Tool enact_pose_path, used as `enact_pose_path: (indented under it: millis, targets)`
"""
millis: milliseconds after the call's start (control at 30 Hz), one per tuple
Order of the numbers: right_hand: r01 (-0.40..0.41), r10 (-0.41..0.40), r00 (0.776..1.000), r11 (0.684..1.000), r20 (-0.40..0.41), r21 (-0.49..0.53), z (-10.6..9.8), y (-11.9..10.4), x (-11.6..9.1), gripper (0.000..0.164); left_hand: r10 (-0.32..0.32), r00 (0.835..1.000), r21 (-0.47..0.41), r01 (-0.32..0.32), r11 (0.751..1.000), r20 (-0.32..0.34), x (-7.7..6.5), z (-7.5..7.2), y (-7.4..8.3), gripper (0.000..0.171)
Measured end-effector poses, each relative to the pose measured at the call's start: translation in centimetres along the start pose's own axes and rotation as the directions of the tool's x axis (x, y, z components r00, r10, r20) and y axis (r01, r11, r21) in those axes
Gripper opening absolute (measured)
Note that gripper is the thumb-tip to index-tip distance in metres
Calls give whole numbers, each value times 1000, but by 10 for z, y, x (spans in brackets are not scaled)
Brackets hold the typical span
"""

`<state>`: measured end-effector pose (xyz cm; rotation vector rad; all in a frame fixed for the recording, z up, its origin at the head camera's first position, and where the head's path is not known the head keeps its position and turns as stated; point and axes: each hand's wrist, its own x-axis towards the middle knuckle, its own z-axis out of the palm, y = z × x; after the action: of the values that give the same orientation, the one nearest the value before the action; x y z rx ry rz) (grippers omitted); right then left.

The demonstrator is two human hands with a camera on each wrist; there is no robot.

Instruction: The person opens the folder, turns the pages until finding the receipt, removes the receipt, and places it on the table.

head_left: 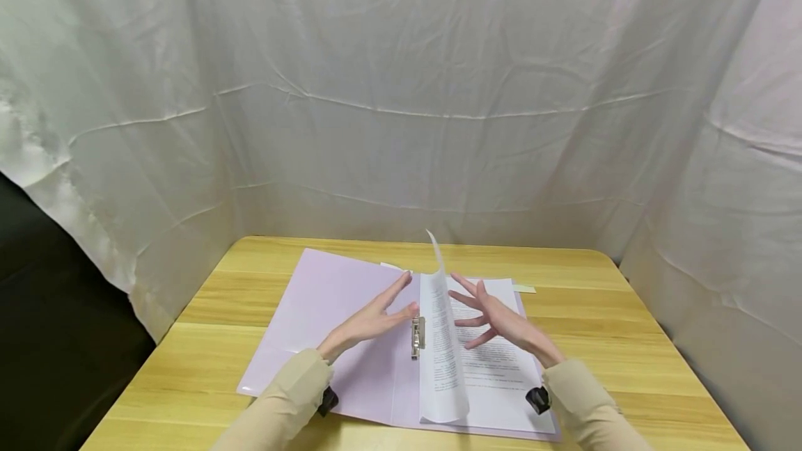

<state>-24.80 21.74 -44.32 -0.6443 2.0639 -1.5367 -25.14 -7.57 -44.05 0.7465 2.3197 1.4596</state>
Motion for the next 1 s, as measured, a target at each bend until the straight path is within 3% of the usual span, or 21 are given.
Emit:
enact_pose_path:
  millis: [500,767,1000]
  targets:
    - [-10,9,1000,999,-21,-42,7,-1,3,65,49,998,-225,-43,973,25,8,4,4,79]
    - [-15,14,1000,998,-20,-63,8,1,3,66,19,999,-340,-4,940,40,5,2,0,75]
    - [2,-3,1000,998,-10,-67,7,3,2,68,10,999,-465,7,885,34,4,-3,-5,63]
